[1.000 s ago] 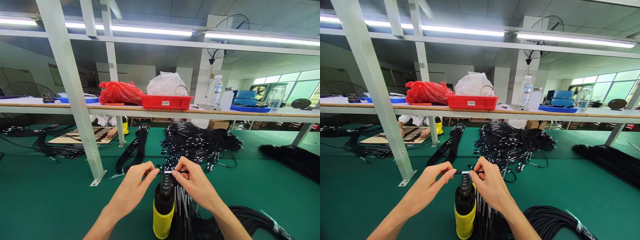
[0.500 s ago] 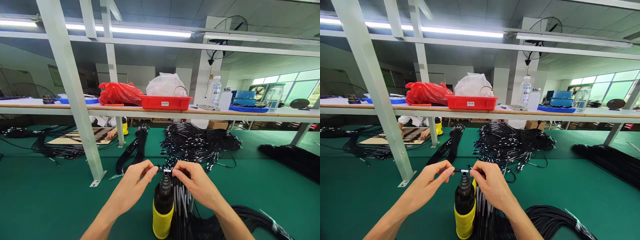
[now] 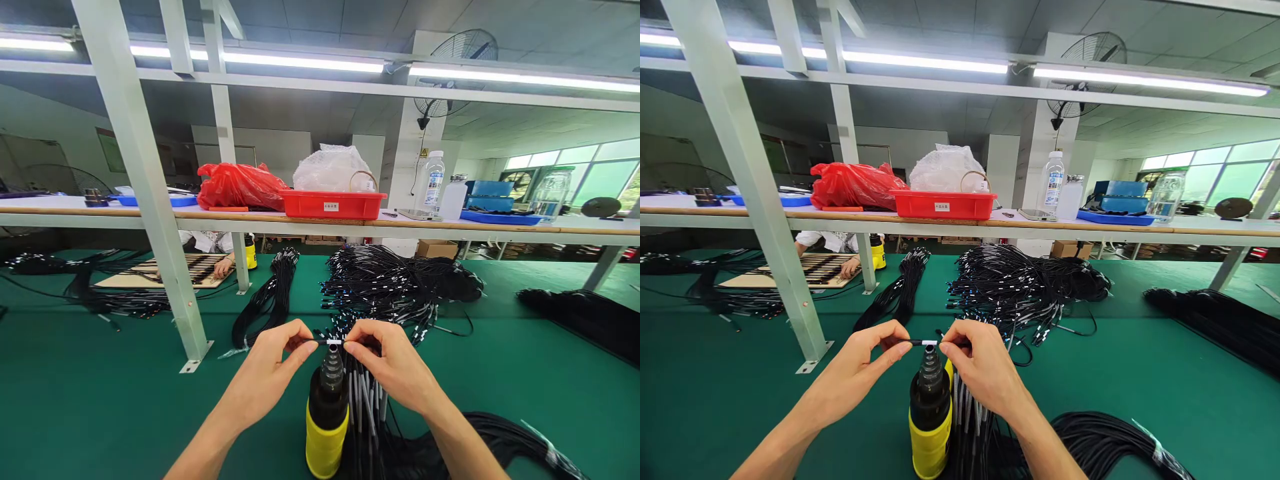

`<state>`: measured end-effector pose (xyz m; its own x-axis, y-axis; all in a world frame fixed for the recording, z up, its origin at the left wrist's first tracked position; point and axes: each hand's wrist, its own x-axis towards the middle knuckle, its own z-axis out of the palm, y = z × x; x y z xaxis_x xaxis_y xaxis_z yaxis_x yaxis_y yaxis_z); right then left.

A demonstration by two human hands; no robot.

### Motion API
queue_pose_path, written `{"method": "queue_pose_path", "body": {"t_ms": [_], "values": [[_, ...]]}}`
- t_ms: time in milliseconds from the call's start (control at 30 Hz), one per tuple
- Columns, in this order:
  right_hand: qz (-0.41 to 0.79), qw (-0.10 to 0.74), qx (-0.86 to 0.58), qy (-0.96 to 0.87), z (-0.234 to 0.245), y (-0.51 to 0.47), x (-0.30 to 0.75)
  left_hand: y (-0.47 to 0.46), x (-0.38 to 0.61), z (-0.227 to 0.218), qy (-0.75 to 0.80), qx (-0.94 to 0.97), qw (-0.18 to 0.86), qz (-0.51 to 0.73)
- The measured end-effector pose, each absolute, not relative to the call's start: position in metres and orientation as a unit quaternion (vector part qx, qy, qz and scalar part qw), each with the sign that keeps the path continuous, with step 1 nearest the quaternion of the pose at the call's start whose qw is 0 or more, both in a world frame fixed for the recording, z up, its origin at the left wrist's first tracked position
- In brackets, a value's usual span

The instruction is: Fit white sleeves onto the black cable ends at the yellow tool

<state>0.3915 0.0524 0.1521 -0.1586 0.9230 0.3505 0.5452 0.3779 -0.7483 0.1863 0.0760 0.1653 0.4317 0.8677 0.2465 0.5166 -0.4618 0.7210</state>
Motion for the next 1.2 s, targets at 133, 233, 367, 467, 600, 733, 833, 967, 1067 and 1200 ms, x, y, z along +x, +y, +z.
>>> {"method": "queue_pose_path", "body": {"t_ms": [133, 233, 367, 467, 600, 733, 833, 967, 1067, 1200], "values": [[0.224, 0.393, -0.517, -0.727, 0.1517, 0.0517, 0.3932, 0.0757, 0.1871, 0.1641, 0.438, 0.790, 0.295, 0.312], [0.216, 0.386, -0.520, -0.730, 0.1533, 0.0491, 0.3933, 0.0732, 0.1879, 0.1649, 0.450, 0.785, 0.301, 0.300], [0.222, 0.396, -0.519, -0.724, 0.1552, 0.0480, 0.3933, 0.0712, 0.1874, 0.1650, 0.462, 0.781, 0.292, 0.303], [0.220, 0.408, -0.519, -0.719, 0.1550, 0.0493, 0.3929, 0.0712, 0.1866, 0.1655, 0.465, 0.780, 0.286, 0.306], [0.224, 0.413, -0.520, -0.713, 0.1541, 0.0500, 0.3922, 0.0713, 0.1870, 0.1672, 0.464, 0.776, 0.284, 0.319], [0.226, 0.415, -0.523, -0.710, 0.1544, 0.0499, 0.3917, 0.0709, 0.1881, 0.1669, 0.460, 0.776, 0.262, 0.343], [0.226, 0.415, -0.526, -0.707, 0.1547, 0.0499, 0.3917, 0.0713, 0.1884, 0.1649, 0.462, 0.775, 0.244, 0.355], [0.226, 0.418, -0.527, -0.705, 0.1545, 0.0500, 0.3923, 0.0734, 0.1883, 0.1619, 0.459, 0.774, 0.224, 0.374], [0.228, 0.417, -0.525, -0.706, 0.1547, 0.0502, 0.3925, 0.0755, 0.1885, 0.1603, 0.457, 0.772, 0.221, 0.382], [0.231, 0.418, -0.522, -0.707, 0.1551, 0.0508, 0.3917, 0.0763, 0.1889, 0.1596, 0.446, 0.771, 0.217, 0.400]]}}
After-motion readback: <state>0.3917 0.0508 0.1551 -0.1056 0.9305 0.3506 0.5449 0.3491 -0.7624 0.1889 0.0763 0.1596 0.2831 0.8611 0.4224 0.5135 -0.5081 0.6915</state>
